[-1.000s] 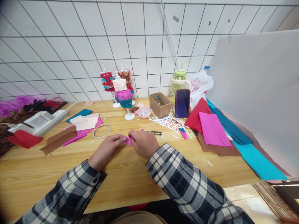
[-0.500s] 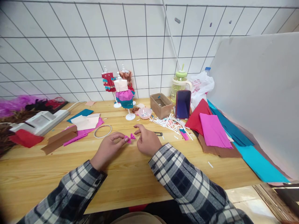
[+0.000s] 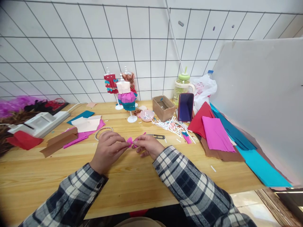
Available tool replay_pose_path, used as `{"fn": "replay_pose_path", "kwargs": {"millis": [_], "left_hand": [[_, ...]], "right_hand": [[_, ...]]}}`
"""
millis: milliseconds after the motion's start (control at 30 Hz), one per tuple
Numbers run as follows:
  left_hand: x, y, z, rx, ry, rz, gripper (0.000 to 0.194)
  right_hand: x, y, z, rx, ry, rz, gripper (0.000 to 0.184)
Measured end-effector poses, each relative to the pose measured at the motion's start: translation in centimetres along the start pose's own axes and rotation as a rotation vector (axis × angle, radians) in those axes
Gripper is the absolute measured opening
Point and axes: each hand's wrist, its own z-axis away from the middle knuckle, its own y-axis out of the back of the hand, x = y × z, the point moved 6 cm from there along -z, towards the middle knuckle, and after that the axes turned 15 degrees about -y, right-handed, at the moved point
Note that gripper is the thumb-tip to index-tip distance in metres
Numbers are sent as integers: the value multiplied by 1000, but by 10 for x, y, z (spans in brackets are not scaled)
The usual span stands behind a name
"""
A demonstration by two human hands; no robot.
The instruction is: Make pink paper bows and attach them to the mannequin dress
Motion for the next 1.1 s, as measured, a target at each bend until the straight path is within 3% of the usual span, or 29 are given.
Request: {"fn": "replay_pose_path", "kwargs": {"millis": [67, 167, 333, 533, 667, 767, 933, 1033, 1100], "left_hand": [[2, 1, -2, 6, 22, 40, 17], [-2, -1, -3, 17, 166, 180, 29], [-22, -25, 6, -72, 425, 359, 28], [-33, -39, 18, -70, 452, 405, 18], [-38, -42, 22, -78, 483, 351, 15], [-41, -43, 24, -53, 494, 317, 16], [-38, -45, 23, -119, 471, 239, 16], [-34, -46, 21, -168, 475, 196, 19], [-33, -47, 21, -166, 480, 193, 22]], "right_hand": [[-4, 5, -1, 81, 56, 37, 24], [-10, 11, -2, 214, 150, 192, 22], [-17, 7, -3, 327, 327, 470, 12], [-13, 7, -10, 409, 400, 651, 11], [-21, 14, -4, 499, 483, 706, 20], [-37, 42, 11, 715, 548, 741, 19], [-55, 121, 43, 1172, 483, 834, 22], [-52, 150, 50, 1280, 381, 843, 21], [-49, 152, 48, 1281, 372, 865, 21]]}}
